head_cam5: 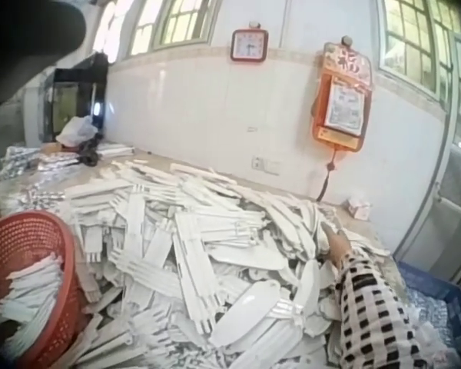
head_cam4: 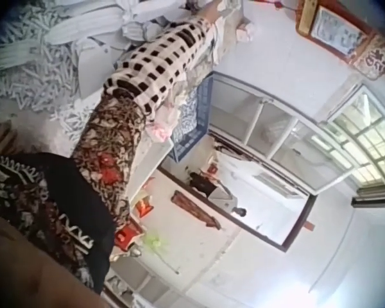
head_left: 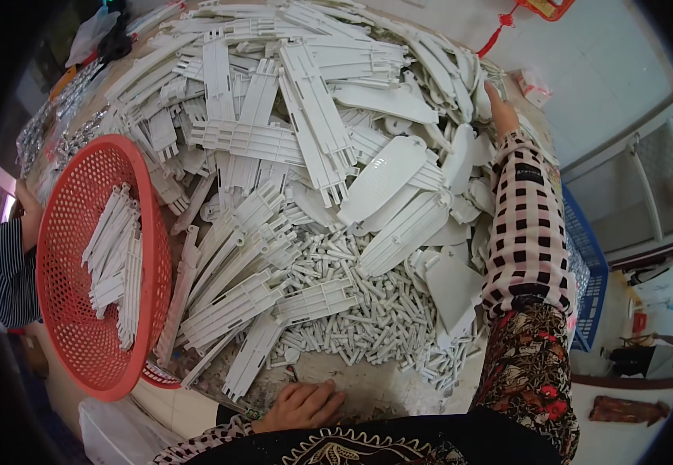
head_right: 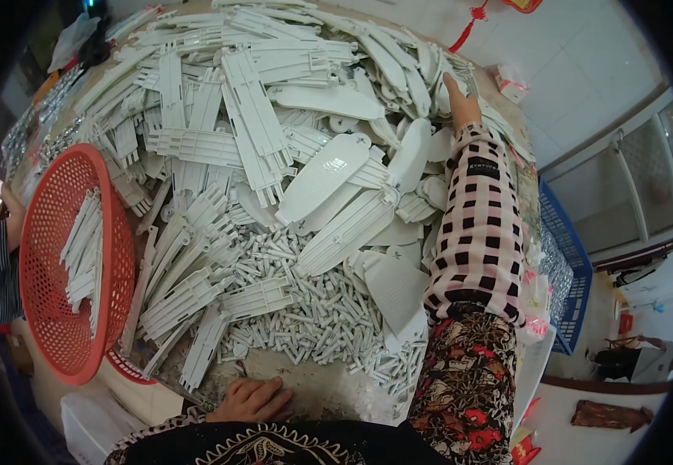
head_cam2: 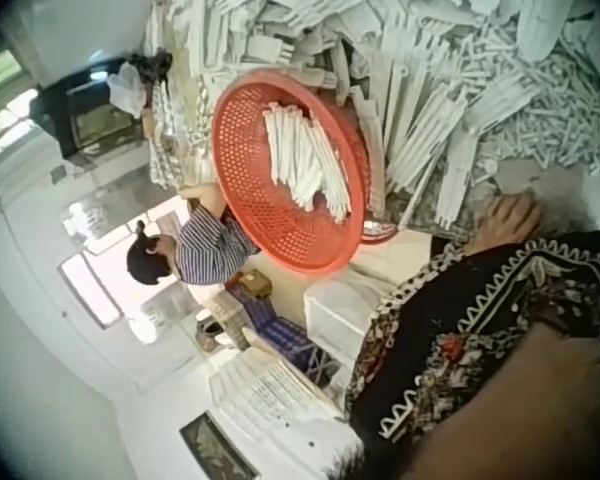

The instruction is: Manually folding and assembling white plastic components into final shapes on a factory table.

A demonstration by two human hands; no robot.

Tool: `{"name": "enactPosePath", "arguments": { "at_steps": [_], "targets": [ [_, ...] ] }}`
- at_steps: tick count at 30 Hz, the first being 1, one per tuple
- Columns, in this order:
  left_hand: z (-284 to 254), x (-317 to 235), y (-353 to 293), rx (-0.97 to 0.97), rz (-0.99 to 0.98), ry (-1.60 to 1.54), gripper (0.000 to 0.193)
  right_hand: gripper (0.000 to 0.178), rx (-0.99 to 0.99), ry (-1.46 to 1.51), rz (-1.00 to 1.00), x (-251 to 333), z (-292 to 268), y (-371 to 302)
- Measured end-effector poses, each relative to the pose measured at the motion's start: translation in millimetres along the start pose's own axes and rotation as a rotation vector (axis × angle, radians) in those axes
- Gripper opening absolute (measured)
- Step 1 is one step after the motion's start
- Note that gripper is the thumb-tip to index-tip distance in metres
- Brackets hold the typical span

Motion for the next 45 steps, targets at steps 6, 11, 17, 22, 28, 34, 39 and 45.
{"name": "enactPosePath", "arguments": {
  "at_steps": [6,11,17,22,28,34,39,45],
  "targets": [
    [2.4,2.3,0.9,0.0,0.021,0.113,0.032,0.132,0.038,-0.226,0.041,-9.1,17.6,22.7],
    [1.8,1.3,1.8,0.014,-0.006,0.11,0.028,0.093,0.039,-0.171,0.059,-28.6,5.9,36.5],
    [7.3,2.2,-1.8,-0.031,-0.025,0.104,0.025,0.095,0.015,-0.214,0.108,-18.1,19.0,27.0],
    [9.8,2.4,-1.2,-0.055,-0.017,0.119,0.023,0.098,-0.042,-0.354,0.061,-19.8,11.3,24.2],
    [7.7,2.3,-2.9,-0.074,-0.019,0.117,0.022,0.094,0.052,-0.258,0.051,-24.9,7.4,22.7],
    [3.3,2.0,2.4,-0.058,0.001,0.077,0.026,0.083,0.079,-0.029,0.059,-16.4,-9.1,-6.2],
    [-0.2,1.1,0.3,-0.024,0.005,0.035,0.036,0.092,0.184,0.094,0.266,11.6,-45.0,-72.1],
    [-2.9,-2.1,-1.2,-0.046,0.013,0.017,0.035,0.097,0.187,0.147,0.207,16.6,-94.2,-169.2]
  ]
}}
Point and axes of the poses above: each hand's wrist, its own y-axis towards the middle knuckle, its own z-axis out of the palm, x = y × z, the point moved 3 cm from there along y, towards the middle knuckle, and after that the axes turned 5 degrees about y, right-handed, at the moved point
